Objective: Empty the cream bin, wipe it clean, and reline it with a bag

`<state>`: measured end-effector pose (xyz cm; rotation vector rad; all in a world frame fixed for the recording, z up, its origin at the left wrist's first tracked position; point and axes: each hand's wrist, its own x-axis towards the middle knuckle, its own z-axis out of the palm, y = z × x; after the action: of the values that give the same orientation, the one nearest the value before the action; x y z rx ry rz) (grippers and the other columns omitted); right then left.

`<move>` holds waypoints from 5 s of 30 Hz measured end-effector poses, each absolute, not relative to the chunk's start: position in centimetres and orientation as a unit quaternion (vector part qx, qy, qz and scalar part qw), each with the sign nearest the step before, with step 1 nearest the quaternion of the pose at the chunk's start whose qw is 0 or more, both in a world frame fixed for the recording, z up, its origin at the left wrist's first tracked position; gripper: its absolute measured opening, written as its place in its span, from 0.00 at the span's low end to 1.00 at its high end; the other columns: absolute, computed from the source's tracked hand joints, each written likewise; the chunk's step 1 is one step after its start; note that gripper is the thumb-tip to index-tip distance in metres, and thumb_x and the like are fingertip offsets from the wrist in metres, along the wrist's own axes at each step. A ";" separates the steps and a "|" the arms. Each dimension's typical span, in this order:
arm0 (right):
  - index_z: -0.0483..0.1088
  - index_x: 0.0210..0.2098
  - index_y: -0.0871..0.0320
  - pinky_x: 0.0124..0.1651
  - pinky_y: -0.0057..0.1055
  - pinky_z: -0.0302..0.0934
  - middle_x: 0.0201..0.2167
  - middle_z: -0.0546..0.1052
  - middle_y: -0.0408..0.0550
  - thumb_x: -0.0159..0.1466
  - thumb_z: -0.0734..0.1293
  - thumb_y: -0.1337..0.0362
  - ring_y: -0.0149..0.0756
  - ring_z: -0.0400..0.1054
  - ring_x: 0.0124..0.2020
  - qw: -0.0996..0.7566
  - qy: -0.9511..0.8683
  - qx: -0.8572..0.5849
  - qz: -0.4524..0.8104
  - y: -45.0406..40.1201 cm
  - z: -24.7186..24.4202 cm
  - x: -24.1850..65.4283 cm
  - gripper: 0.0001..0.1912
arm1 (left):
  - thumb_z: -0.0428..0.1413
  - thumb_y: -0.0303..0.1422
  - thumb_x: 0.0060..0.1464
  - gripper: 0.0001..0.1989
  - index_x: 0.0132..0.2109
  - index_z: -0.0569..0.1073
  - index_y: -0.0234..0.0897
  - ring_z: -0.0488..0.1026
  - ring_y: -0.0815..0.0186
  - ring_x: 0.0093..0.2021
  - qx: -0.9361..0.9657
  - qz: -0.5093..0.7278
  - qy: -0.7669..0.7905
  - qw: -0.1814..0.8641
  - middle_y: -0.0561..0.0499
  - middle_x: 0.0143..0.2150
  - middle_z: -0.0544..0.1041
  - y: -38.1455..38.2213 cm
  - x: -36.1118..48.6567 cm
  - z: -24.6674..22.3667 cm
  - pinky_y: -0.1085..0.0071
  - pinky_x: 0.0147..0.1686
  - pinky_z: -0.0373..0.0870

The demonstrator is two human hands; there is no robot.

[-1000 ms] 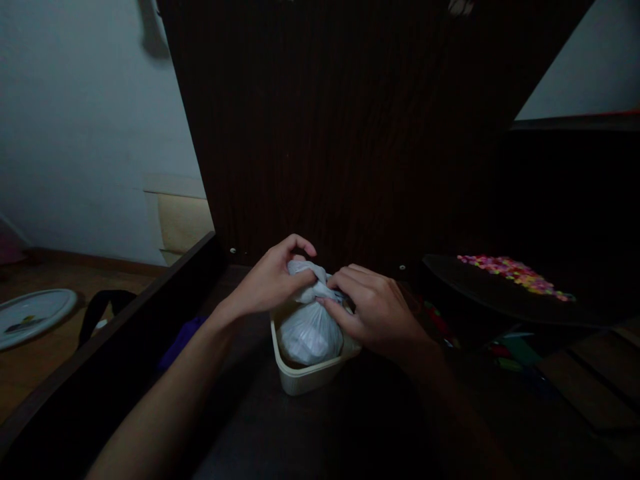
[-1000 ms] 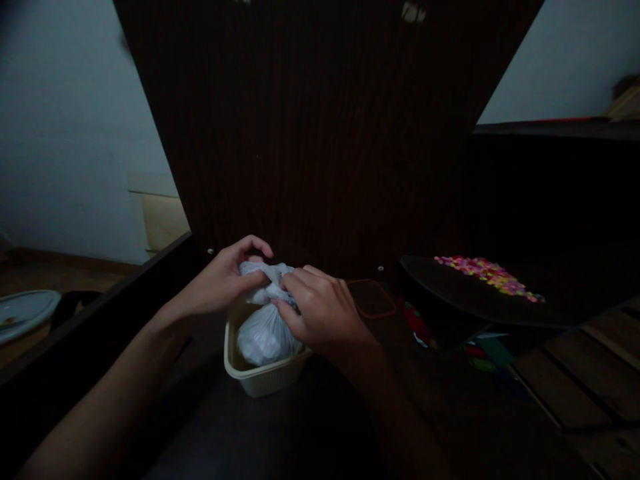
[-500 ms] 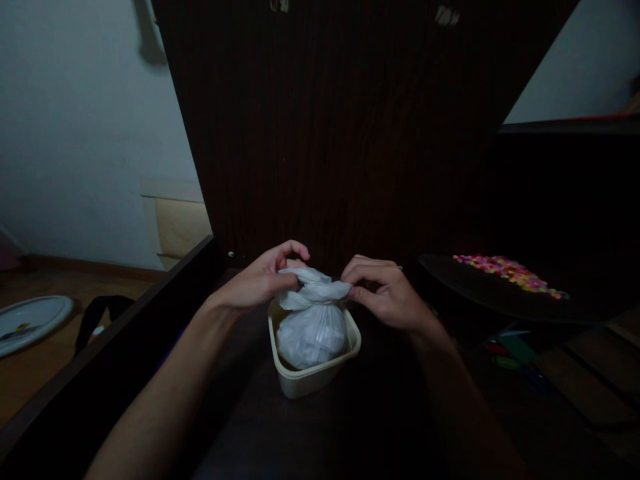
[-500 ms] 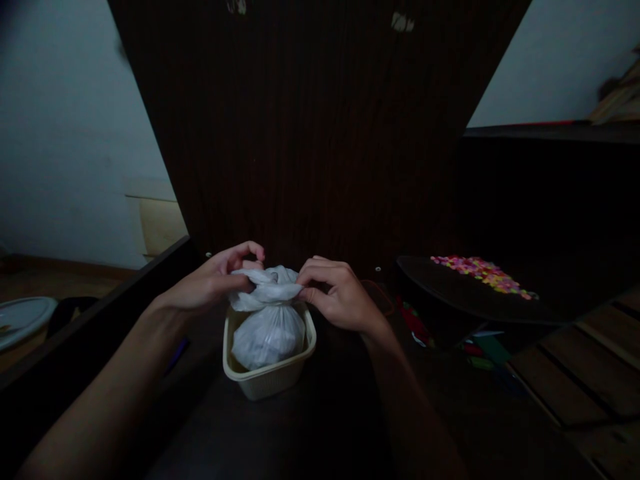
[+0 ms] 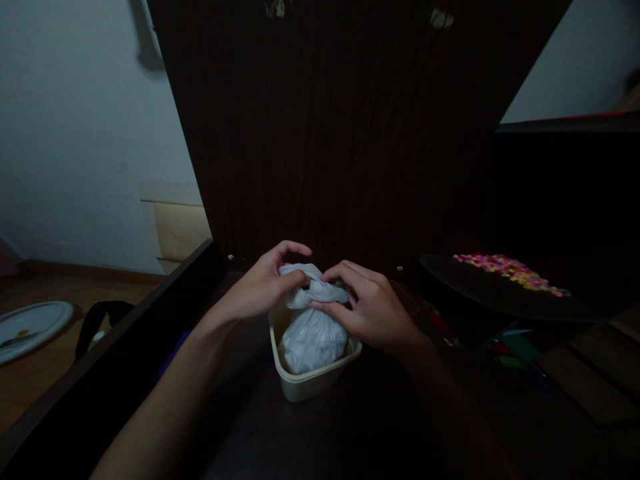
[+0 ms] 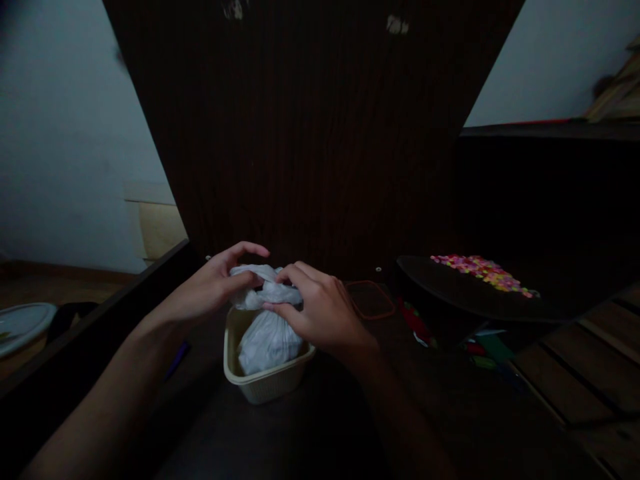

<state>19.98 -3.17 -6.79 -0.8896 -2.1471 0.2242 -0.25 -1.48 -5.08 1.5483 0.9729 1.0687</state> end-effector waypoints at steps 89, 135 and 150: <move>0.65 0.22 0.56 0.29 0.27 0.53 0.22 0.67 0.38 0.48 0.70 0.69 0.30 0.58 0.26 0.528 -0.652 -0.227 0.494 -0.7 -7.8 21.1 0.09 | 0.67 0.36 0.53 0.29 0.59 0.70 0.36 0.71 0.51 0.61 0.756 0.496 0.291 0.313 0.41 0.60 0.74 -2.4 1.1 -6.3 0.54 0.62 0.68; 0.76 0.38 0.56 0.22 0.29 0.52 0.22 0.74 0.43 0.51 0.68 0.62 0.32 0.61 0.19 0.508 -0.665 -0.230 0.497 -1.4 -6.1 25.0 0.15 | 0.50 0.23 0.53 0.29 0.62 0.72 0.37 0.75 0.61 0.40 0.848 0.344 0.401 -0.044 0.48 0.39 0.78 -3.7 -3.8 -3.0 0.66 0.43 0.73; 0.78 0.38 0.56 0.38 0.37 0.65 0.31 0.80 0.47 0.63 0.70 0.62 0.40 0.72 0.33 0.501 -0.735 -0.429 0.159 -0.2 -6.7 24.1 0.07 | 0.59 0.31 0.52 0.08 0.28 0.68 0.41 0.72 0.53 0.47 0.814 0.460 0.354 0.026 0.47 0.41 0.78 -6.7 -4.7 -1.0 0.57 0.51 0.69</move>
<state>24.12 -0.16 -6.70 -1.0372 -1.7765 0.3854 -4.70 -6.68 -0.96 2.5153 1.0941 1.4199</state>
